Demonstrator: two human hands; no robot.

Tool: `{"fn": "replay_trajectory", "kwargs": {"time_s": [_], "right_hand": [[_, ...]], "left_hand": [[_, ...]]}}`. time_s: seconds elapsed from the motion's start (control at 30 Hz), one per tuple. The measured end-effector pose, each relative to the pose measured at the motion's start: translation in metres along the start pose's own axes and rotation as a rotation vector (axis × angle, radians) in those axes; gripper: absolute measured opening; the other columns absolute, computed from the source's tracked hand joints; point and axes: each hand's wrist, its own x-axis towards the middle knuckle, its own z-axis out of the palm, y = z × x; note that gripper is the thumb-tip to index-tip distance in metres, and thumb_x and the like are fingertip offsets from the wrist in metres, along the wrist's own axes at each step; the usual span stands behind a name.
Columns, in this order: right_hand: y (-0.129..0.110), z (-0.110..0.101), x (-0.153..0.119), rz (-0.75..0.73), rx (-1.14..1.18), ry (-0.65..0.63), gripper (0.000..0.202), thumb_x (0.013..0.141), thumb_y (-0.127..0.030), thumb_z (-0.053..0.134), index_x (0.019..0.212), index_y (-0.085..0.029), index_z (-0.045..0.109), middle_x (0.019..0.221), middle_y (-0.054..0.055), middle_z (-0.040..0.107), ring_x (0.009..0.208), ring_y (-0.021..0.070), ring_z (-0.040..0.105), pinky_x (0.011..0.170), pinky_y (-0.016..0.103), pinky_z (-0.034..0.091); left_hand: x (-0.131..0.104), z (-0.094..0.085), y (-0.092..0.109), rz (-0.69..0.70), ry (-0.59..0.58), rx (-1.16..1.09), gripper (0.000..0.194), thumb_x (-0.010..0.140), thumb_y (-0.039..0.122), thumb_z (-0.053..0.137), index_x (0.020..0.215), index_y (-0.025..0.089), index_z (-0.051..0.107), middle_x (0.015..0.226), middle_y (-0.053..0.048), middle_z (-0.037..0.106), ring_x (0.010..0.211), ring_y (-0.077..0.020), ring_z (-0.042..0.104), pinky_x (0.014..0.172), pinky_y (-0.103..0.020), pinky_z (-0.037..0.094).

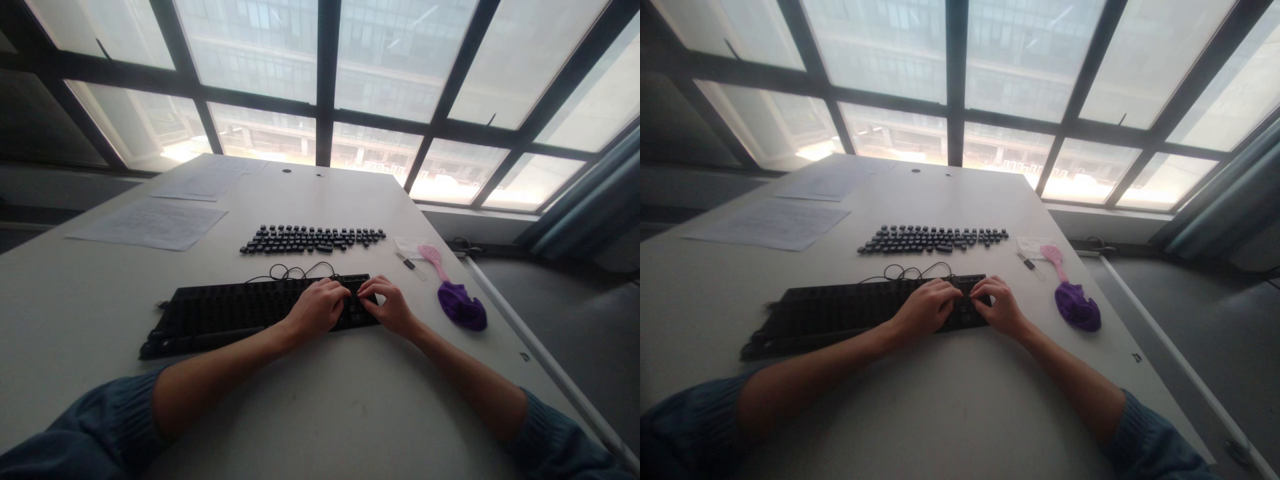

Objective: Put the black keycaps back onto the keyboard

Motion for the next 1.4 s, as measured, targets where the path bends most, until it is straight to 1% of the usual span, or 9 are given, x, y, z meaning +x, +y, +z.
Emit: {"fn": "replay_trajectory", "kwargs": {"time_s": [0.33, 0.47, 0.6, 0.77, 1.0, 1.13, 1.27, 1.4], "right_hand": [[0.005, -0.002, -0.001, -0.006, -0.013, -0.047, 0.015, 0.082, -0.009, 0.071, 0.081, -0.023, 0.073, 0.091, 0.004, 0.075, 0.088, 0.0214, 0.064, 0.088, 0.042, 0.050], [0.007, -0.003, -0.001, -0.032, -0.050, -0.064, 0.014, 0.082, -0.009, 0.071, 0.082, -0.023, 0.073, 0.092, 0.004, 0.075, 0.088, 0.0214, 0.064, 0.088, 0.042, 0.050], [0.009, -0.004, 0.000, -0.056, -0.057, -0.093, 0.014, 0.084, -0.010, 0.070, 0.084, -0.023, 0.073, 0.093, 0.004, 0.074, 0.089, 0.0218, 0.064, 0.088, 0.042, 0.050], [0.010, -0.006, 0.001, -0.050, -0.059, -0.096, 0.012, 0.087, -0.012, 0.068, 0.087, -0.023, 0.072, 0.093, 0.005, 0.074, 0.089, 0.0221, 0.064, 0.086, 0.041, 0.052], [0.009, -0.005, 0.002, -0.089, -0.108, -0.120, 0.014, 0.090, -0.011, 0.065, 0.088, -0.023, 0.071, 0.094, 0.005, 0.074, 0.091, 0.0222, 0.062, 0.086, 0.041, 0.052], [0.009, -0.009, 0.003, -0.130, -0.134, -0.173, 0.013, 0.091, -0.013, 0.065, 0.087, -0.023, 0.071, 0.095, 0.005, 0.073, 0.093, 0.0222, 0.061, 0.089, 0.042, 0.051], [0.008, -0.015, 0.004, -0.150, -0.189, -0.233, 0.012, 0.091, -0.015, 0.065, 0.090, -0.024, 0.073, 0.099, 0.005, 0.073, 0.098, 0.0230, 0.061, 0.093, 0.045, 0.049], [0.002, -0.015, 0.005, -0.129, -0.236, -0.219, 0.013, 0.092, -0.018, 0.064, 0.085, -0.024, 0.073, 0.100, 0.005, 0.072, 0.099, 0.0228, 0.060, 0.092, 0.044, 0.050]], "left_hand": [[-0.001, 0.001, 0.000, -0.002, -0.006, 0.001, 0.023, 0.094, 0.014, 0.053, 0.105, 0.019, 0.072, 0.096, -0.006, 0.072, 0.095, -0.0221, 0.063, 0.089, -0.035, 0.050], [-0.001, 0.000, 0.000, 0.003, -0.002, 0.005, 0.022, 0.094, 0.014, 0.054, 0.104, 0.018, 0.072, 0.095, -0.006, 0.072, 0.094, -0.0216, 0.062, 0.088, -0.035, 0.050], [0.000, 0.000, 0.001, 0.004, -0.013, 0.001, 0.022, 0.094, 0.014, 0.054, 0.104, 0.018, 0.072, 0.095, -0.006, 0.072, 0.093, -0.0220, 0.062, 0.088, -0.036, 0.049], [-0.001, 0.001, 0.000, 0.000, -0.023, -0.004, 0.022, 0.095, 0.015, 0.053, 0.105, 0.017, 0.072, 0.096, -0.006, 0.072, 0.094, -0.0224, 0.061, 0.089, -0.036, 0.049], [0.000, 0.001, 0.000, 0.014, -0.027, -0.002, 0.021, 0.094, 0.014, 0.054, 0.103, 0.019, 0.072, 0.095, -0.006, 0.071, 0.093, -0.0220, 0.061, 0.089, -0.035, 0.049], [-0.001, 0.000, 0.000, 0.029, -0.022, -0.005, 0.021, 0.092, 0.013, 0.055, 0.102, 0.020, 0.073, 0.093, -0.006, 0.071, 0.093, -0.0216, 0.061, 0.088, -0.034, 0.049], [-0.001, 0.000, 0.001, 0.026, -0.019, -0.004, 0.021, 0.093, 0.014, 0.055, 0.102, 0.019, 0.073, 0.093, -0.007, 0.071, 0.093, -0.0219, 0.061, 0.087, -0.034, 0.049], [-0.001, 0.000, 0.001, 0.028, -0.027, -0.006, 0.020, 0.093, 0.014, 0.055, 0.100, 0.019, 0.073, 0.094, -0.007, 0.071, 0.093, -0.0217, 0.060, 0.087, -0.034, 0.049]]}}
